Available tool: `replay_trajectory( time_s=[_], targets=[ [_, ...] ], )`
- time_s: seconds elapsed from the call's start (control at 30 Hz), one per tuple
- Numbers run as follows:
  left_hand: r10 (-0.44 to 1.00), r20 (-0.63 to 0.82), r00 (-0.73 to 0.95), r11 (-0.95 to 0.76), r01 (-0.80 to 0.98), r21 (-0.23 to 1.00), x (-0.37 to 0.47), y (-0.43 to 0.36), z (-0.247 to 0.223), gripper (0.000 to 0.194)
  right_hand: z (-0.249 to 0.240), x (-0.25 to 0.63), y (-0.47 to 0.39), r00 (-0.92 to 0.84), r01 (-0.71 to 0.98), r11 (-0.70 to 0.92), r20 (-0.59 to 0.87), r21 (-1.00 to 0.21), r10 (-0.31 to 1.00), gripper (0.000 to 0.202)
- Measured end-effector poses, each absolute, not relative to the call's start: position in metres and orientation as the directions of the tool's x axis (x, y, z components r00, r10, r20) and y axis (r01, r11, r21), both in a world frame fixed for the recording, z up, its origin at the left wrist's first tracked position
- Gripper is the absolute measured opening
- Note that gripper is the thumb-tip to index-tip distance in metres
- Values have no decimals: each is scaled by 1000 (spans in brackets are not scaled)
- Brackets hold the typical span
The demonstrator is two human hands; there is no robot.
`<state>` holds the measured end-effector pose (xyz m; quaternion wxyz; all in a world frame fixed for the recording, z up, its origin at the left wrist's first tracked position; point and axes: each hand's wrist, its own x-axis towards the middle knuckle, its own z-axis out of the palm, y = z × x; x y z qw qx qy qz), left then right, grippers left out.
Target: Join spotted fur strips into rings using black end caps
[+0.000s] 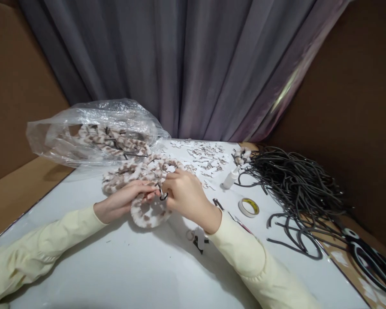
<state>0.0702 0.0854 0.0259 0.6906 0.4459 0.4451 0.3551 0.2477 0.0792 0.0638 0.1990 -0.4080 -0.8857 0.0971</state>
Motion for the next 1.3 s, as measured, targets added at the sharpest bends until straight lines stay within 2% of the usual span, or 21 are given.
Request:
replay_trajectory(
  time_s=[0.07, 0.13, 0.23, 0.33, 0.43, 0.5, 0.53, 0.6, 0.67, 0.8, 0.9, 1.17, 1.23, 1.3],
  targets=[
    [845, -365, 391, 453, -161, 877, 68, 88, 24, 13, 61, 242, 73, -547, 750, 559, 143, -354, 825, 17],
    [811, -406, 421, 519, -198, 831, 67, 91, 24, 14, 53, 237, 72, -496, 787, 483, 71, -384, 865, 19],
    [804, -407, 433, 535, -231, 813, 67, 91, 27, 15, 37, 231, 77, -440, 786, 430, 86, -444, 894, 24],
    [839, -322, 439, 443, -206, 873, 68, 86, 34, 16, 29, 229, 83, -429, 720, 403, 94, -565, 898, 28],
    [901, -187, 392, 227, -58, 972, 71, 79, 40, 22, 33, 230, 85, -431, 665, 354, 50, -658, 901, 30],
    [951, -51, 306, 5, 148, 989, 72, 74, 40, 20, 42, 232, 85, -450, 659, 330, -1, -676, 893, 28],
    [963, 46, 267, -121, 269, 956, 72, 72, 39, 18, 47, 233, 84, -462, 656, 315, -35, -686, 886, 27],
    [930, 264, 257, -359, 475, 803, 71, 69, 32, 12, 57, 235, 83, -484, 651, 278, -105, -706, 869, 27],
    [844, 412, 344, -537, 561, 630, 69, 68, 23, 8, 62, 237, 82, -492, 656, 253, -148, -711, 858, 26],
    [660, 533, 529, -735, 601, 313, 64, 71, 10, 17, 62, 240, 83, -514, 681, 317, -123, -660, 849, 22],
    [548, 560, 621, -798, 590, 126, 61, 74, 7, 20, 59, 241, 82, -555, 679, 395, -81, -619, 828, 21],
    [500, 489, 715, -822, 570, 7, 58, 74, 7, 24, 58, 239, 73, -721, 627, 600, -78, -496, 689, 20],
    [503, 441, 744, -837, 545, 35, 56, 76, 9, 24, 61, 242, 71, -720, 653, 632, -85, -418, 689, 17],
    [504, 401, 765, -855, 508, 106, 54, 79, 12, 22, 66, 245, 68, -682, 717, 641, -88, -276, 726, 14]
  ],
)
